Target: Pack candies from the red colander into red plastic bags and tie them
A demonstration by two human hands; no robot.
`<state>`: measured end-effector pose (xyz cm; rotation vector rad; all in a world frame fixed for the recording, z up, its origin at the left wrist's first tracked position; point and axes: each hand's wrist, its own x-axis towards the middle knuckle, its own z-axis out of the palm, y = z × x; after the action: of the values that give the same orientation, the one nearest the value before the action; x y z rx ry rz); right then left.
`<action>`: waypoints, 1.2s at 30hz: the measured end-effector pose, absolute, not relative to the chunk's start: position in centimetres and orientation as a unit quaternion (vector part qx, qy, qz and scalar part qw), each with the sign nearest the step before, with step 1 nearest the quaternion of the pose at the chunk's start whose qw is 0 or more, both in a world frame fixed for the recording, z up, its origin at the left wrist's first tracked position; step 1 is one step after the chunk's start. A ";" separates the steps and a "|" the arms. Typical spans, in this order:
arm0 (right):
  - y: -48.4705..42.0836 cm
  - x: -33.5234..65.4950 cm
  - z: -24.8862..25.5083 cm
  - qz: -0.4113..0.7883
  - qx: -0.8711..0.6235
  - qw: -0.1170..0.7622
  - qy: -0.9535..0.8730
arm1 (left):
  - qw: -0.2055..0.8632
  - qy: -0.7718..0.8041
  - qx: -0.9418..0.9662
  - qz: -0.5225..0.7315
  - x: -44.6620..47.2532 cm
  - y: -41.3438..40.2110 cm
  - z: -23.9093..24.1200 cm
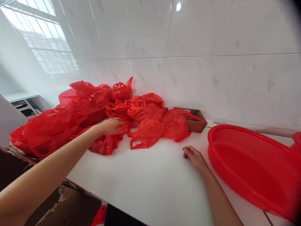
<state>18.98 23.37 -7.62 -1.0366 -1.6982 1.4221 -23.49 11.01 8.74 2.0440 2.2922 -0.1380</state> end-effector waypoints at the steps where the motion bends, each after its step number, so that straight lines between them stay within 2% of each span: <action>1: 23.3 18.9 -7.5 0.544 -0.401 0.340 -0.654 | 0.027 0.725 0.688 -0.025 -21.7 11.4 8.4; 8: 23.3 18.6 -7.3 0.533 -0.407 0.355 -0.651 | -0.054 0.671 0.728 0.129 -10.6 14.8 1.5; 13: 23.3 18.4 -7.5 0.525 -0.390 0.372 -0.658 | -0.049 0.697 0.697 0.160 -6.7 16.6 -6.1; 16: 23.2 18.0 -8.1 0.497 -0.419 0.405 -0.643 | -0.042 0.706 0.684 0.178 -6.3 17.0 -8.4; 21: 25.0 16.1 -8.3 0.406 -0.498 0.474 -0.602 | -0.028 0.686 0.699 0.198 -7.7 17.5 -8.5; 26: 28.8 13.4 -6.1 0.275 -0.507 0.505 -0.642 | -0.040 0.671 0.710 0.211 -8.3 18.1 -8.3; 29: 28.0 12.3 -4.5 0.222 -0.468 0.489 -0.702 | -0.050 0.663 0.715 0.215 -8.4 18.2 -8.4; 32: 23.4 12.1 -3.4 0.175 -0.392 0.460 -0.777 | -0.055 0.653 0.723 0.219 -8.5 18.1 -8.5; 36: 15.7 14.0 -2.6 0.033 -0.260 0.429 -0.864 | -0.056 0.637 0.736 0.225 -8.2 18.3 -8.4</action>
<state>14.05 15.74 -2.59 -0.6495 -2.1569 0.0814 -8.17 18.27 -8.41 2.3978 2.0753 0.7320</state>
